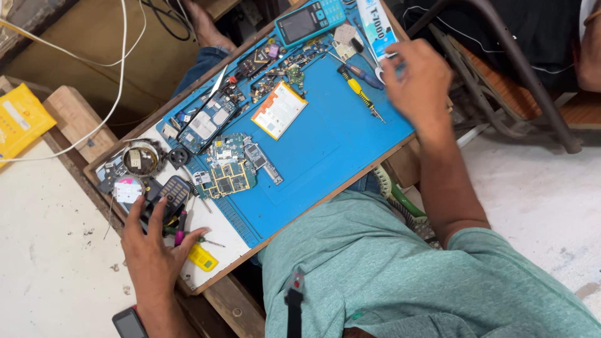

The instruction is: The person cleans a small green circuit board using a black toothbrush. They scrub various areas of the board, flip it over to clean the other side, and continue scrubbing while holding it in their hands.

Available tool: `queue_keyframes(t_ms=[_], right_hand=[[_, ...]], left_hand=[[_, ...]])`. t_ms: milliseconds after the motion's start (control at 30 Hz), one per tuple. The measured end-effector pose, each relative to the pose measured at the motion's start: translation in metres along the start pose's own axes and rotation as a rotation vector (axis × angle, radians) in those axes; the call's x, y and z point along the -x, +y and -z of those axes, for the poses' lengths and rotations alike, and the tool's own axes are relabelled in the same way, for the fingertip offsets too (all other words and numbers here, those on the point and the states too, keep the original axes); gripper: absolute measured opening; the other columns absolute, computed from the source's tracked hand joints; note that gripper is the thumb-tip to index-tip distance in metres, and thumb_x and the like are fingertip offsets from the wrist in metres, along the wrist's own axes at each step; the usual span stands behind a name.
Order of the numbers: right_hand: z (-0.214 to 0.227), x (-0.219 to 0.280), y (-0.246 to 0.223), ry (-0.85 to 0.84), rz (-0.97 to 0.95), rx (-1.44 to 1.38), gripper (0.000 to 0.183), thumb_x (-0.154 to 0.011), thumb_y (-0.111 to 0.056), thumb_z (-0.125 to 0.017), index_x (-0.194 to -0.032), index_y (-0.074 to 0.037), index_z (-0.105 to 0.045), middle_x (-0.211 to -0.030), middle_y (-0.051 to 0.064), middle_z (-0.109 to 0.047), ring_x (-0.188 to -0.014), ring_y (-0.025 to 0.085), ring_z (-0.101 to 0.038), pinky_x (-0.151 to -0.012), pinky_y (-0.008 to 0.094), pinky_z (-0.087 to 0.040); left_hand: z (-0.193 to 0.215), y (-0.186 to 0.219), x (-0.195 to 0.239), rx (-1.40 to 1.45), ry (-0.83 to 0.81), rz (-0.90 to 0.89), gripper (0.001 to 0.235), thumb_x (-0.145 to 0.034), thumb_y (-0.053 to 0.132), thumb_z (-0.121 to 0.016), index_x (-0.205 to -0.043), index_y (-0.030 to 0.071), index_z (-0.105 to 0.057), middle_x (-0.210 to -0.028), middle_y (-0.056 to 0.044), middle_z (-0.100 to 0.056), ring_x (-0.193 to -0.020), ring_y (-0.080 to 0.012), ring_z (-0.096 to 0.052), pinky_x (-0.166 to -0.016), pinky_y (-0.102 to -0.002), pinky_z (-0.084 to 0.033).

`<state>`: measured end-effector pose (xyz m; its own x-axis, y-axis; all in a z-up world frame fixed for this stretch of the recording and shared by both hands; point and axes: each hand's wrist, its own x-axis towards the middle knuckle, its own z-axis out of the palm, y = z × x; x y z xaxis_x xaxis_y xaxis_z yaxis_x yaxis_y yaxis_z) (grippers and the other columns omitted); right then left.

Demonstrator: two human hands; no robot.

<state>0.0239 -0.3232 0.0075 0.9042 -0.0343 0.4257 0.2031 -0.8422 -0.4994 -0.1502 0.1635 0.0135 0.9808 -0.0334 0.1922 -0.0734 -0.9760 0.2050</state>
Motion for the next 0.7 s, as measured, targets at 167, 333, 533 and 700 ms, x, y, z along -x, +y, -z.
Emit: queue_keyframes(t_ms=[167,333,533,700], right_hand=[[0.023,-0.005,0.012,-0.081,0.011,0.054,0.019,-0.097,-0.010,-0.078,-0.116,-0.010,-0.075,-0.094,0.003,-0.070,-0.074,0.016,-0.065,-0.068,0.033,-0.051],[0.021,-0.002,0.012,-0.209,-0.026,0.072,0.029,-0.089,-0.020,-0.086,-0.114,-0.010,-0.076,-0.092,0.004,-0.072,-0.072,0.016,-0.066,-0.065,0.033,-0.050],[0.016,-0.006,0.001,-0.326,-0.133,0.014,0.038,-0.084,-0.021,-0.089,-0.120,-0.013,-0.077,-0.089,0.004,-0.074,-0.074,0.016,-0.069,-0.067,0.032,-0.053],[0.022,-0.001,-0.004,-0.302,-0.141,-0.003,0.037,-0.086,-0.015,-0.085,-0.122,-0.012,-0.077,-0.094,0.005,-0.077,-0.078,0.016,-0.072,-0.069,0.032,-0.054]], left_hand=[[0.000,0.004,-0.003,0.018,0.015,-0.009,0.080,-0.068,0.047,-0.089,-0.134,0.009,-0.066,-0.151,-0.022,-0.051,-0.134,-0.0424,-0.054,-0.110,-0.053,-0.046],[0.006,0.024,-0.012,0.074,-0.008,-0.072,0.067,-0.072,0.039,-0.089,-0.129,0.009,-0.069,-0.144,-0.019,-0.056,-0.129,-0.0391,-0.055,-0.107,-0.051,-0.046],[0.010,0.051,-0.037,0.192,-0.083,-0.191,0.065,-0.069,0.036,-0.089,-0.125,0.010,-0.069,-0.138,-0.017,-0.058,-0.128,-0.0380,-0.053,-0.109,-0.051,-0.041],[-0.001,0.064,-0.052,0.179,-0.210,-0.195,0.069,-0.070,0.036,-0.088,-0.130,0.011,-0.065,-0.141,-0.017,-0.054,-0.136,-0.0383,-0.045,-0.114,-0.052,-0.035]])
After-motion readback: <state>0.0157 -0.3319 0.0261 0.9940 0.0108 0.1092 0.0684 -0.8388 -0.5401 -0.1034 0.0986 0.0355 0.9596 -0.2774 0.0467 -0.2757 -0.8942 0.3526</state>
